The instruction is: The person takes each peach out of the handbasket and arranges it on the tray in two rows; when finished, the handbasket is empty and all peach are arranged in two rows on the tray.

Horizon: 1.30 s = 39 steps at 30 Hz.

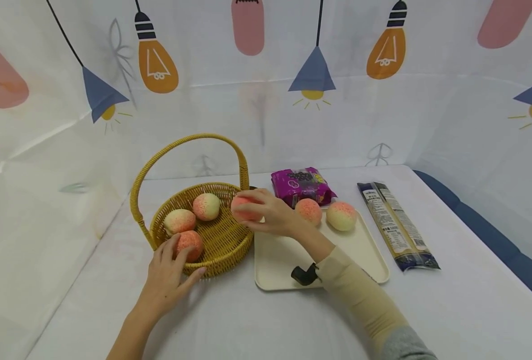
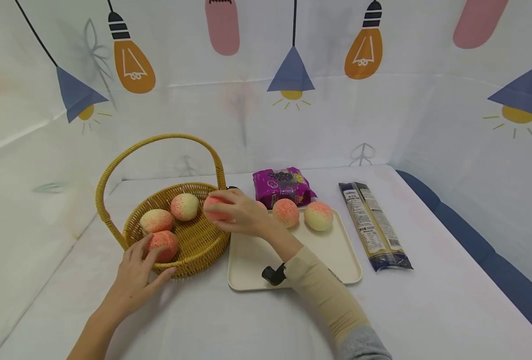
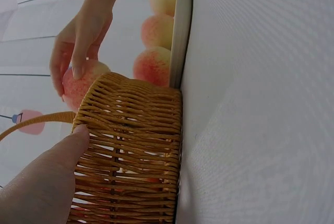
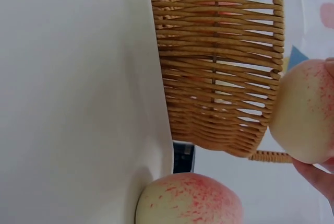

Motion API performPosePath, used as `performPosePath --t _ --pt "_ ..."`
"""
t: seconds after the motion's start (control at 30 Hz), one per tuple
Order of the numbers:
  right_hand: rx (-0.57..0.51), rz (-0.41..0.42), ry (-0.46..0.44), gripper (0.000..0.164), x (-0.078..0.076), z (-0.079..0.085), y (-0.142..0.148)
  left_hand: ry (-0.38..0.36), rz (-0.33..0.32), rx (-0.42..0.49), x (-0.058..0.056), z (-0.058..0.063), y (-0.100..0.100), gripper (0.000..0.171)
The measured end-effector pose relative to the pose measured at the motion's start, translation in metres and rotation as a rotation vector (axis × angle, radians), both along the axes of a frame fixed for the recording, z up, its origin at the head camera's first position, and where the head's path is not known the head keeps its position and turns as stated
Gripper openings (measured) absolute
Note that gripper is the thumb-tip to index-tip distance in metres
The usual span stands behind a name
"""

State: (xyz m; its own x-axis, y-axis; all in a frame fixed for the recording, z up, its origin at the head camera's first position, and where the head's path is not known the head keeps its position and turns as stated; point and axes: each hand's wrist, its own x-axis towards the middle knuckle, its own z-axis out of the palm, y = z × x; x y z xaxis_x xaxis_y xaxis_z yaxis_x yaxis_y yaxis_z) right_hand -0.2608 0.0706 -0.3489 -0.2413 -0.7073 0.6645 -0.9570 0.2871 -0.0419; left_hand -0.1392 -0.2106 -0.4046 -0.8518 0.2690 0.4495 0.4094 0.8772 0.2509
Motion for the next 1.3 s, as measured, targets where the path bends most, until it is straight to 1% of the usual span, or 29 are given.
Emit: performPosePath --t 0.23,0.47,0.63,0.7,0.8,0.9,1.0,1.13,1.3 --pt "-0.004 -0.031 0.028 0.037 0.012 0.002 0.018 0.008 0.002 -0.006 0.000 0.000 0.000 0.051" --pt "-0.036 -0.016 -0.026 0.039 0.019 -0.001 0.045 0.005 0.002 -0.004 0.000 0.000 0.000 0.050" --pt "0.018 -0.063 -0.033 0.039 0.028 -0.004 0.066 0.015 0.001 -0.006 -0.001 0.000 0.000 0.050" --pt "0.033 -0.069 -0.041 0.038 0.033 -0.006 0.074 0.021 -0.001 -0.011 -0.001 0.000 0.000 0.050" --pt "0.038 -0.072 -0.052 0.035 0.040 -0.011 0.085 0.027 -0.004 -0.018 -0.001 -0.001 0.000 0.050" --pt "0.044 -0.080 -0.062 0.036 0.045 -0.013 0.097 0.026 -0.006 -0.016 0.000 -0.001 0.000 0.050" --pt "0.063 -0.102 -0.070 0.038 0.049 -0.014 0.109 0.021 -0.006 -0.010 0.001 -0.001 0.000 0.049" --pt "0.094 -0.140 -0.087 0.036 0.056 -0.016 0.128 0.016 -0.006 -0.008 0.000 -0.001 0.000 0.049" --pt "0.093 -0.155 -0.099 0.033 0.063 -0.022 0.151 0.027 -0.002 -0.017 0.001 -0.001 -0.001 0.050"
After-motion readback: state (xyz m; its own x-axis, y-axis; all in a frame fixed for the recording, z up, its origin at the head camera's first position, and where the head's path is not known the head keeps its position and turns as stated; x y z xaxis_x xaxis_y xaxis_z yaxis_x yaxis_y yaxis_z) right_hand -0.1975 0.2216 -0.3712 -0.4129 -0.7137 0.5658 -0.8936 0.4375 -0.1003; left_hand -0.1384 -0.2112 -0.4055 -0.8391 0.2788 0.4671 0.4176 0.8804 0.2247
